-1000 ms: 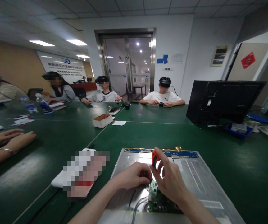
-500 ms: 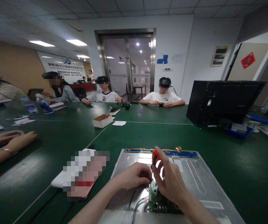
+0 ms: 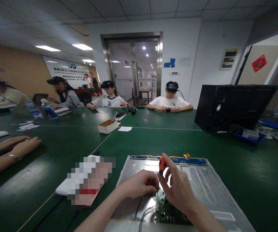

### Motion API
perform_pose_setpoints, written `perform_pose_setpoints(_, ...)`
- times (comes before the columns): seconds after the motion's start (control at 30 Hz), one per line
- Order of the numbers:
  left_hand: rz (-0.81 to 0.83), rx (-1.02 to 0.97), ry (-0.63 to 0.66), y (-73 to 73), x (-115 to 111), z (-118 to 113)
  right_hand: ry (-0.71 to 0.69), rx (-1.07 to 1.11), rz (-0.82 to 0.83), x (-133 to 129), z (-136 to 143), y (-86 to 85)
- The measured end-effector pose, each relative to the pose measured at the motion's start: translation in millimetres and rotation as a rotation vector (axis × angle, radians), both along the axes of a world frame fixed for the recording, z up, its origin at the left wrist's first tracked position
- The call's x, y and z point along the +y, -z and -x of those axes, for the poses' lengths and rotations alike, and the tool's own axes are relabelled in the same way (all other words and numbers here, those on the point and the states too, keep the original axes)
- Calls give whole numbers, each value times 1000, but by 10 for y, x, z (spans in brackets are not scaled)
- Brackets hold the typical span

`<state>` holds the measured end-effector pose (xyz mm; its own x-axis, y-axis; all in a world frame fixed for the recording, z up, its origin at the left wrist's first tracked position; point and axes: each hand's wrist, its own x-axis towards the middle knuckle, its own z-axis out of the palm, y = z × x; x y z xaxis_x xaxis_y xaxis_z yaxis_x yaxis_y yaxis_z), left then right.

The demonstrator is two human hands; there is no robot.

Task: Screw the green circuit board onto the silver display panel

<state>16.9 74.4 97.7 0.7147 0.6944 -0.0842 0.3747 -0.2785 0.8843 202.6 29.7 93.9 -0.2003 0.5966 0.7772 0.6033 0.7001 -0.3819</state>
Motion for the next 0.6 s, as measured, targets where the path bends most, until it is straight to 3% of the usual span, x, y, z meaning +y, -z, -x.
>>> perform_pose_setpoints(0.6,7,-14,33,32,11,-7,1,11,-10,-14,4,-26)
